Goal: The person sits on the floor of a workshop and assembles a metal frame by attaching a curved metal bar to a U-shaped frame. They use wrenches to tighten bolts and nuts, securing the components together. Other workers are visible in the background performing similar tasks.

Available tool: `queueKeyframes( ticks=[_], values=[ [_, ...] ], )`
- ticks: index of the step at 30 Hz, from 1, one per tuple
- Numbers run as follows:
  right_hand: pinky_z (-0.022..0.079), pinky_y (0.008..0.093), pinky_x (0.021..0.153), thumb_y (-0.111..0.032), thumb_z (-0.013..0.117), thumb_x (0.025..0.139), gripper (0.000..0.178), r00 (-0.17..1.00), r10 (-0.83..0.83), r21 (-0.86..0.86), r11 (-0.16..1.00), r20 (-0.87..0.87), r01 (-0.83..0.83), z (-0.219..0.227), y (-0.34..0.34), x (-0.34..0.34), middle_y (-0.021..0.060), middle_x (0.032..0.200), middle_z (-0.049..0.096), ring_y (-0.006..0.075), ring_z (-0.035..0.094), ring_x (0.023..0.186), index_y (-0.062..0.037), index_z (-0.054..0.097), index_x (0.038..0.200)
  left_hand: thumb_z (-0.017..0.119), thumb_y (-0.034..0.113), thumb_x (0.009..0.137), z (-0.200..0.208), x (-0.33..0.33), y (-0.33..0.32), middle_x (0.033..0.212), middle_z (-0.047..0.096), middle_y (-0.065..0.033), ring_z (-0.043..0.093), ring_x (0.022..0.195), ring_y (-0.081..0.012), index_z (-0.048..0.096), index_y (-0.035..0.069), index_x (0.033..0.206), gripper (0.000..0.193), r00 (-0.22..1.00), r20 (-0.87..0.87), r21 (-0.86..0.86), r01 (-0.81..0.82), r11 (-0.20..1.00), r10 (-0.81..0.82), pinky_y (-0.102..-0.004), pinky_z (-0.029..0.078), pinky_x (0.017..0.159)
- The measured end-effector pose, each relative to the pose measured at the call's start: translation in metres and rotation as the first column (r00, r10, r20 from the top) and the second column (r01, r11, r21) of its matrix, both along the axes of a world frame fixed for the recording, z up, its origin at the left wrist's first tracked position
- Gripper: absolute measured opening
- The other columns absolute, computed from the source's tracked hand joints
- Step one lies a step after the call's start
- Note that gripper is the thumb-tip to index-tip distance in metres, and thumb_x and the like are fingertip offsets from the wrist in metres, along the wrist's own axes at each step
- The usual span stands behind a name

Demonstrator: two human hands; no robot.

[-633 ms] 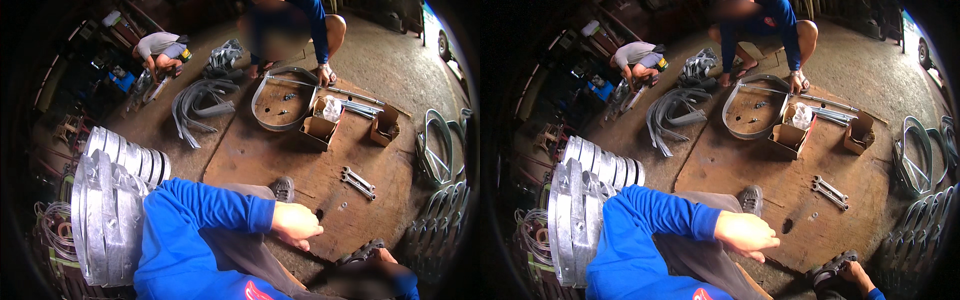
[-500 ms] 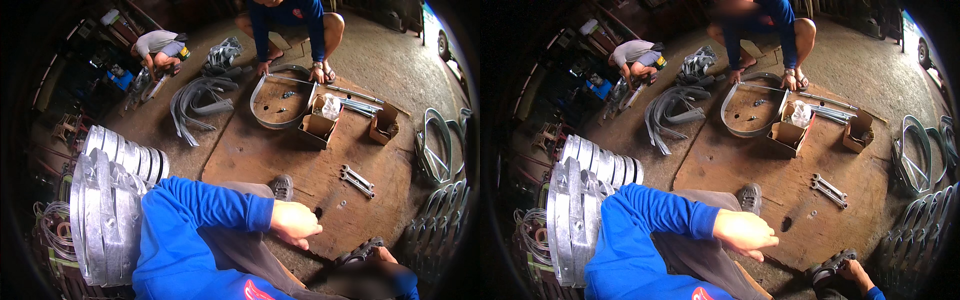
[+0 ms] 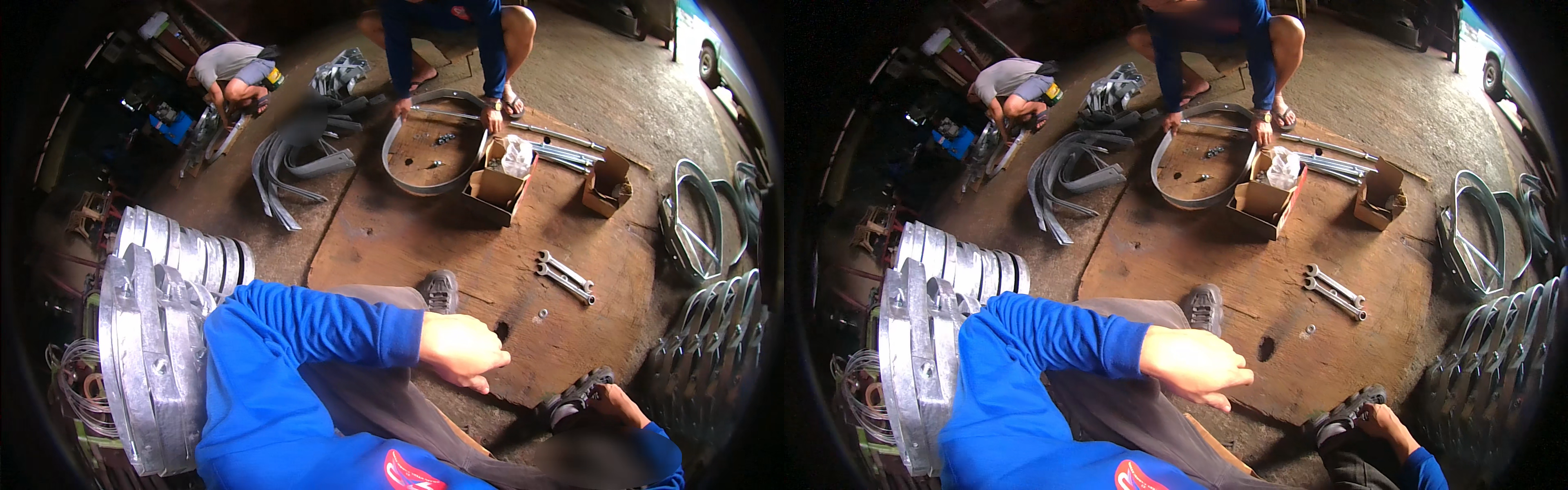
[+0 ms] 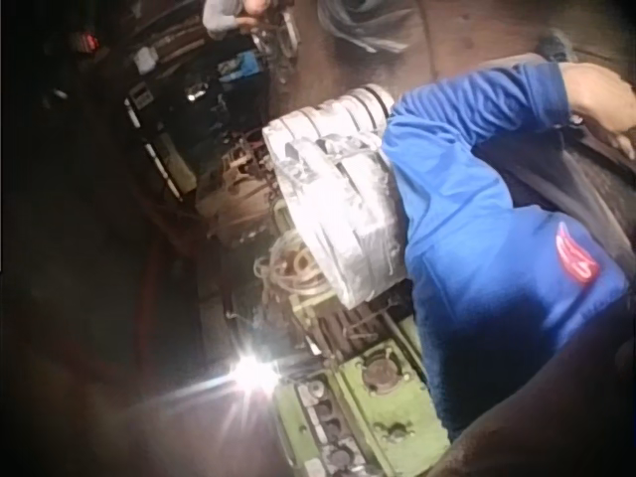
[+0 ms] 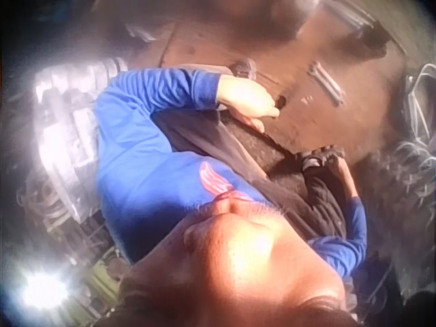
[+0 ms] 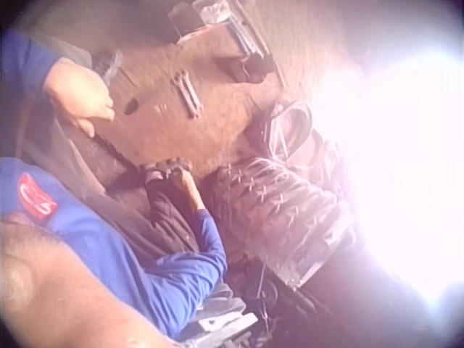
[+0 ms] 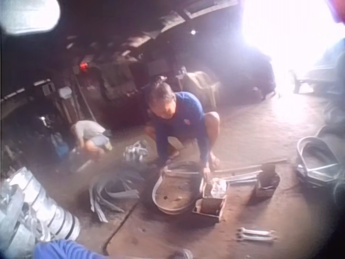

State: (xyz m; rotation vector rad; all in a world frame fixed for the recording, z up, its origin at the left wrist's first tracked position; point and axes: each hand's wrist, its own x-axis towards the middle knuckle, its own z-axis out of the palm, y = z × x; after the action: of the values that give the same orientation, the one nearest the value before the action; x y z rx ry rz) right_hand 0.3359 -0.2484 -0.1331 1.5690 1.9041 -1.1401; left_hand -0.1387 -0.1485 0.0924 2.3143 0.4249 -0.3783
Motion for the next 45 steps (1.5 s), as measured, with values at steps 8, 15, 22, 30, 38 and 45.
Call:
queueKeyframes(
  ticks=[8,15,22,30,38,45],
  values=[
    [0.054,0.0455,0.080,-0.044,0.068,0.079,0.044,1.000,0.023,-0.010,1.000,-0.012,-0.023,-0.004,-0.005,0.004,0.0215,0.093,0.070,0.0378,0.067,0.091,-0.0091,0.069,0.106,0.061,0.039,0.090,-0.001,0.000,0.001,0.089,0.061,-0.0203,0.063,0.086,-0.0397,0.051,-0.002,0.105,0.045,1.000,-0.016,-0.020,-0.003,1.000,0.002,-0.0472,0.051,0.073],
    [0.054,0.0448,0.080,-0.043,0.067,0.080,0.042,0.999,0.025,-0.003,1.000,0.024,-0.025,0.004,0.002,-0.006,0.0202,0.092,0.070,0.0365,0.068,0.090,-0.0105,0.070,0.106,0.061,0.040,0.090,0.000,0.000,0.000,0.090,0.062,-0.0205,0.063,0.086,-0.0400,0.052,-0.002,0.106,0.046,0.998,-0.057,-0.013,-0.020,1.000,0.019,-0.0477,0.051,0.074],
    [0.054,0.0449,0.078,-0.042,0.067,0.080,0.040,0.998,0.064,0.008,0.998,0.003,-0.065,-0.005,0.007,-0.003,0.0210,0.092,0.070,0.0370,0.067,0.089,-0.0103,0.070,0.104,0.060,0.038,0.092,0.060,0.011,0.026,0.096,0.058,-0.0178,0.062,0.089,-0.0353,0.052,-0.001,0.119,0.049,0.985,0.158,0.294,-0.113,0.949,0.069,-0.0441,0.051,0.075],
    [0.053,0.0446,0.082,-0.041,0.067,0.082,0.041,0.996,0.065,0.082,0.995,-0.059,-0.060,0.007,0.007,-0.005,0.0213,0.096,0.069,0.0374,0.066,0.095,-0.0087,0.067,0.108,0.060,0.027,0.096,0.093,-0.040,0.087,0.099,0.068,-0.0102,0.064,0.094,-0.0153,0.061,0.001,0.113,0.031,0.581,0.494,-0.148,-0.677,0.721,0.647,-0.0298,0.051,0.086],
    [0.055,0.0443,0.076,-0.043,0.062,0.083,0.036,0.995,0.077,0.132,0.988,0.068,-0.086,-0.021,-0.004,0.019,0.0181,0.086,0.071,0.0349,0.069,0.086,-0.0119,0.071,0.098,0.066,0.033,0.091,-0.313,-0.281,-0.020,0.080,0.065,-0.0115,0.063,0.078,-0.0262,0.064,0.004,0.089,0.029,0.115,0.200,0.508,-0.862,-0.002,0.973,-0.0408,0.048,0.071],
    [0.056,0.0434,0.076,-0.041,0.059,0.084,0.035,0.969,0.128,0.071,0.987,0.213,-0.146,0.001,-0.024,0.050,0.0156,0.090,0.071,0.0343,0.069,0.086,-0.0113,0.071,0.096,0.068,0.042,0.084,-0.367,-0.270,-0.063,0.108,0.065,-0.0113,0.058,0.110,-0.0279,0.067,0.010,0.100,0.036,0.136,0.128,0.811,-0.584,-0.025,0.982,-0.0493,0.039,0.101]
  ],
)
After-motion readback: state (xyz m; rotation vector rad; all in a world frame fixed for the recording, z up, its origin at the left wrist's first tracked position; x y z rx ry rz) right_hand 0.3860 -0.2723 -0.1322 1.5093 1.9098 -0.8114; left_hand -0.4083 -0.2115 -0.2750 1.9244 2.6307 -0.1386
